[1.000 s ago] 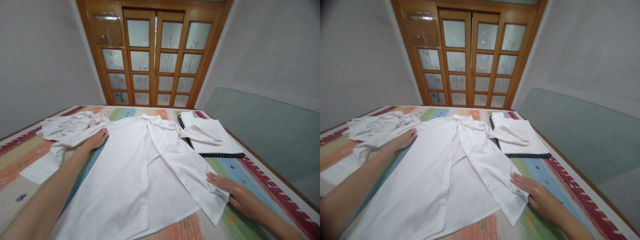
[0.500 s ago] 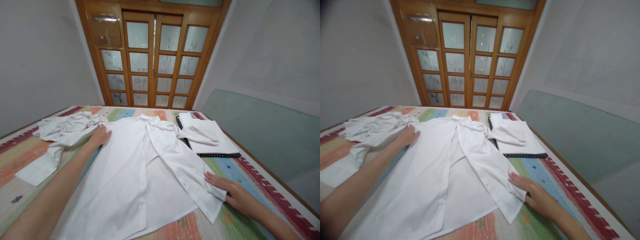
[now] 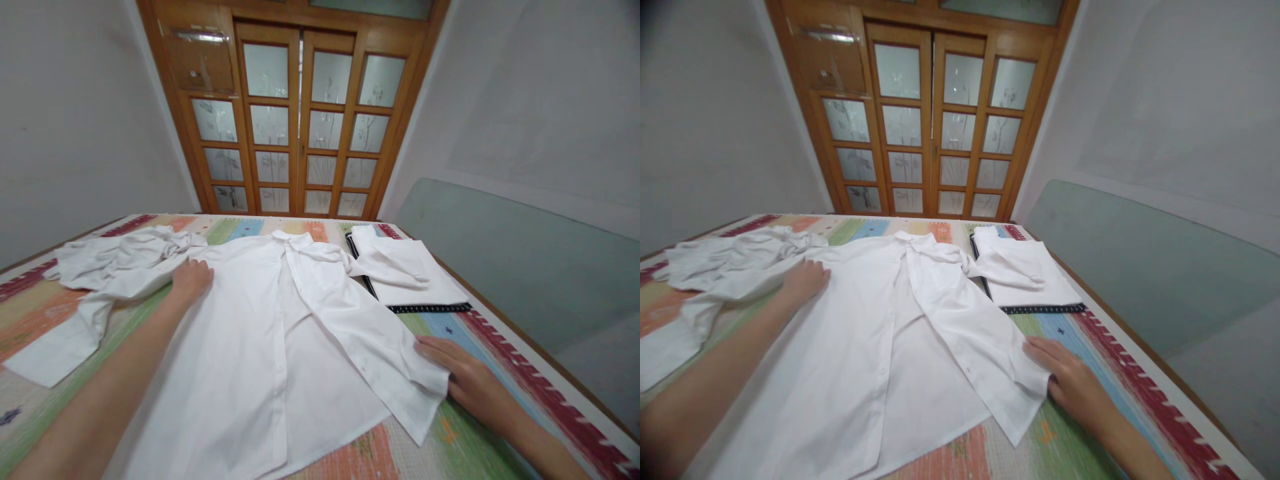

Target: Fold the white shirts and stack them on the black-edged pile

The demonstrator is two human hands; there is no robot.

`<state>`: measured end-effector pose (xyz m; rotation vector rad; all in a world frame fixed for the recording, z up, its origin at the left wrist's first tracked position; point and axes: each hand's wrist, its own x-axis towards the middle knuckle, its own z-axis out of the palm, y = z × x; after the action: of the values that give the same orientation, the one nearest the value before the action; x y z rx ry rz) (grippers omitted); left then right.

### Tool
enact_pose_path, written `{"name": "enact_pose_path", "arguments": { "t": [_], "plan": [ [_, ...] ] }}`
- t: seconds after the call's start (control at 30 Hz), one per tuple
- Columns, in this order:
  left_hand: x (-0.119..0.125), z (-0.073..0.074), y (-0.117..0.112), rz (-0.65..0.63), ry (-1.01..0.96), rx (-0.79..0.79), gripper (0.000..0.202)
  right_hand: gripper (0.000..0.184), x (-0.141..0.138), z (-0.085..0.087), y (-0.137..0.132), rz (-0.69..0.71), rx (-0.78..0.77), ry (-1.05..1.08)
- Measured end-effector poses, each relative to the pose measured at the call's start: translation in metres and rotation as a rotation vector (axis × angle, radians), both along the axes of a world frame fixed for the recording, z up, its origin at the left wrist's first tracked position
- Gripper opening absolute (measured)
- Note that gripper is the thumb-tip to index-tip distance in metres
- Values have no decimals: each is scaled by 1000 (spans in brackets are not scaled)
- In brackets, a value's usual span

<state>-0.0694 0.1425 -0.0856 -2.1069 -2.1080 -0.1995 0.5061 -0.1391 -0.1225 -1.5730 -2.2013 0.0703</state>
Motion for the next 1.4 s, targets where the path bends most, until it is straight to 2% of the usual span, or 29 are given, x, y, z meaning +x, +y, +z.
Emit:
{"name": "enact_pose_path", "arguments": {
  "t": [0.07,0.17,0.27,0.33,0.5,0.7,0.83,0.97,1.1,1.17,1.3,1.4],
  "plan": [
    [17,8,-2,-6,85,42,42,44,-2,0,-1,-50,50,-13],
    [48,10,1,-122,58,6,44,42,-7,4,-4,-85,68,-11],
    [76,1,9,-271,-15,-55,50,40,-13,10,-7,-78,52,12],
    [88,-8,14,-327,-43,-98,51,39,-15,15,-9,-73,47,35],
    [96,-22,27,-291,-80,-171,54,30,-10,22,-14,-75,24,53],
    [94,-19,30,-227,-68,-168,56,28,-3,18,-19,-62,28,17],
    [100,-16,22,-235,-42,-66,49,36,-8,21,-23,16,97,-52],
    [111,-12,13,-296,-47,2,38,39,-22,33,-23,149,65,-92],
    [132,-6,7,-458,-253,86,38,41,-31,43,-22,205,58,-55],
    [144,-2,4,-507,-294,75,38,42,-32,46,-22,201,37,-34],
    [162,6,-1,-464,-104,-60,31,37,-35,50,-26,196,-102,-26],
    [169,8,0,-403,-36,-75,30,28,-44,50,-29,175,-187,-13]
  ]
}}
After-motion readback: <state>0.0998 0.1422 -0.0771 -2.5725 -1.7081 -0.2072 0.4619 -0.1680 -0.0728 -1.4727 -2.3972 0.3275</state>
